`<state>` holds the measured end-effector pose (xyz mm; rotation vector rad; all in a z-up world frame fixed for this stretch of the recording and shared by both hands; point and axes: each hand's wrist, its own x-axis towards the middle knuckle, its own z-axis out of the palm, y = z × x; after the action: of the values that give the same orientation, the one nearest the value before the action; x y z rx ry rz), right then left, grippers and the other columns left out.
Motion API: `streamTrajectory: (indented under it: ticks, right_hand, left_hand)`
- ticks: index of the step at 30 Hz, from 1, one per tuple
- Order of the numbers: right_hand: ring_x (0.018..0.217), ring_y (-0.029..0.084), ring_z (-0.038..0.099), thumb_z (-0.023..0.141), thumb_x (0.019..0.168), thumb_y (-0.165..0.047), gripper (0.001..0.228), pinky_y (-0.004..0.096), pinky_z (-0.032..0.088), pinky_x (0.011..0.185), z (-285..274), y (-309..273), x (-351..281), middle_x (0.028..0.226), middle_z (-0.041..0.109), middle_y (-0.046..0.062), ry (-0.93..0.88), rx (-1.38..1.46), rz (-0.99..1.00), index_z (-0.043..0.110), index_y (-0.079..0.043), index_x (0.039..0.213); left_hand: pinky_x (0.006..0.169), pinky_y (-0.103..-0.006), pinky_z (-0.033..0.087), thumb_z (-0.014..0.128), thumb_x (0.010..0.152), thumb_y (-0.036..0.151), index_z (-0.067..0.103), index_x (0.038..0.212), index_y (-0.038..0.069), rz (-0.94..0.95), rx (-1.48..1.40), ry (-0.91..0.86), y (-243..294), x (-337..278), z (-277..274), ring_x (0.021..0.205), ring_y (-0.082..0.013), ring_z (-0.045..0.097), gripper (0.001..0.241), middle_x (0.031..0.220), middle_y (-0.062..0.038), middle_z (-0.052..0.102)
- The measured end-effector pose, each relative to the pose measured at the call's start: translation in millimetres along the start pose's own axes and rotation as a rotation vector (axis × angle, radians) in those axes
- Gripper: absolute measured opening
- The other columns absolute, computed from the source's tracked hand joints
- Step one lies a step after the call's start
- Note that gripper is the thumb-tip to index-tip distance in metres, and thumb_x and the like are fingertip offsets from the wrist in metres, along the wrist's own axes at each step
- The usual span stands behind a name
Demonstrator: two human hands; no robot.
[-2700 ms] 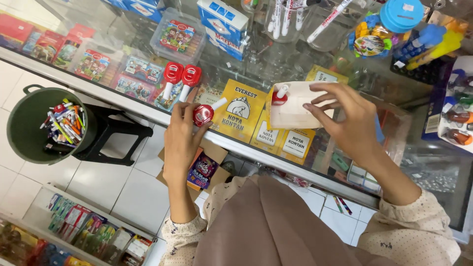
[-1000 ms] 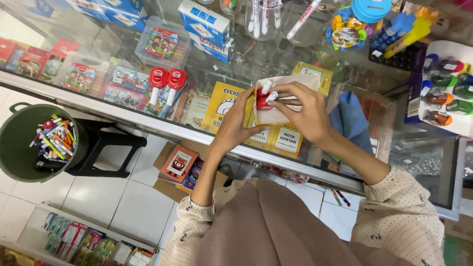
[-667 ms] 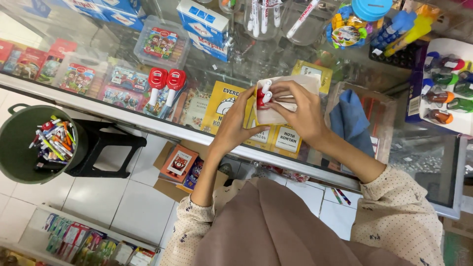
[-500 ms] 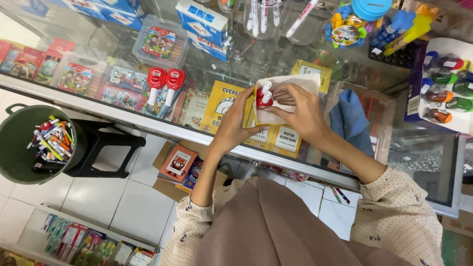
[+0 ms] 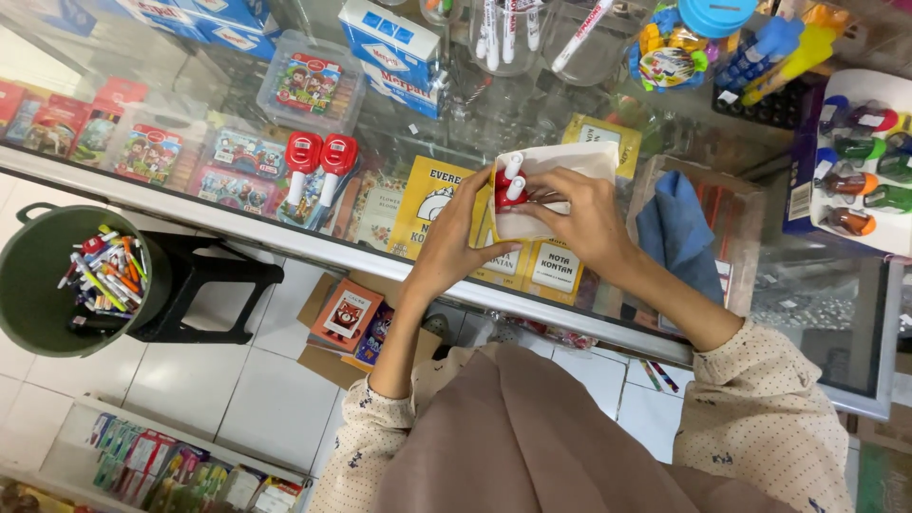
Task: Cleaning and sorting various stationery items and small toys on a glass display counter.
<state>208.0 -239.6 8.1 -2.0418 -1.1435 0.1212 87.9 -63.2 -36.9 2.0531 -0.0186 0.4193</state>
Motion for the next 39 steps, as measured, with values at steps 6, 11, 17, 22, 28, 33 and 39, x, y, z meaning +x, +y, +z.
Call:
streamTrajectory:
  ticks: [6,11,17,22,28,33,39]
  right_hand:
    - [0.094,0.026,0.077,0.082,0.085,-0.011,0.029,0.035,0.061,0.082,1,1,-1,0.106,0.075,0.015,-0.009,-0.007,-0.001,0.073,0.003,0.11]
    - [0.096,0.025,0.077,0.082,0.085,-0.01,0.032,0.034,0.062,0.086,-3,-4,-7,0.107,0.074,0.015,-0.011,0.041,-0.018,0.071,0.003,0.112]
    - [0.101,0.021,0.075,0.081,0.085,-0.011,0.04,0.032,0.062,0.084,-45,-38,-30,0.117,0.073,0.013,-0.005,-0.03,0.035,0.067,0.001,0.12]
    - [0.096,0.017,0.076,0.077,0.088,-0.006,0.034,0.029,0.06,0.083,-64,-52,-48,0.116,0.075,0.01,0.043,-0.02,0.126,0.07,-0.002,0.121]
    - [0.095,0.013,0.075,0.073,0.094,-0.005,0.027,0.027,0.061,0.085,-44,-25,-65,0.113,0.076,0.009,0.083,0.212,0.236,0.071,-0.004,0.121]
    - [0.112,0.025,0.071,0.078,0.093,-0.013,0.03,0.037,0.056,0.097,-63,-34,-72,0.125,0.074,0.012,0.215,-0.177,0.187,0.073,-0.006,0.123]
    - [0.135,0.045,0.046,0.078,0.084,-0.036,0.068,0.052,0.042,0.106,-71,4,-103,0.15,0.053,0.028,0.164,-0.692,0.248,0.065,-0.003,0.142]
  left_hand:
    - [0.113,-0.0431,0.046,0.094,0.072,0.025,0.035,0.153,0.004,-0.005,0.001,-0.003,1,0,-1,0.137,-0.0366,0.054,0.103,0.148,-0.018,0.051]
    - [0.113,-0.0429,0.047,0.095,0.073,0.026,0.034,0.154,0.004,0.002,0.005,0.007,3,-2,-2,0.137,-0.0365,0.054,0.103,0.148,-0.018,0.051]
    - [0.111,-0.0444,0.048,0.086,0.084,0.024,0.042,0.15,0.001,0.0,-0.006,0.302,3,-32,-37,0.134,-0.0341,0.056,0.083,0.146,-0.019,0.052]
    - [0.089,-0.0442,0.053,0.075,0.1,0.015,0.06,0.131,0.003,-0.247,0.785,0.748,-9,-40,-80,0.111,-0.0334,0.063,0.037,0.125,-0.016,0.061]
    - [0.087,-0.0472,0.052,0.069,0.099,0.01,0.063,0.129,0.0,-0.257,0.843,0.638,-44,-37,-77,0.107,-0.0375,0.064,0.032,0.12,-0.017,0.064]
    - [0.085,-0.0447,0.054,0.069,0.1,0.006,0.066,0.124,-0.001,-0.193,0.569,0.683,0,-42,-76,0.103,-0.0369,0.068,0.025,0.117,-0.018,0.068]
    - [0.079,-0.0318,0.057,0.077,0.095,0.005,0.068,0.114,-0.003,-0.166,0.166,0.714,32,-52,-67,0.091,-0.0192,0.077,0.022,0.099,-0.013,0.071]
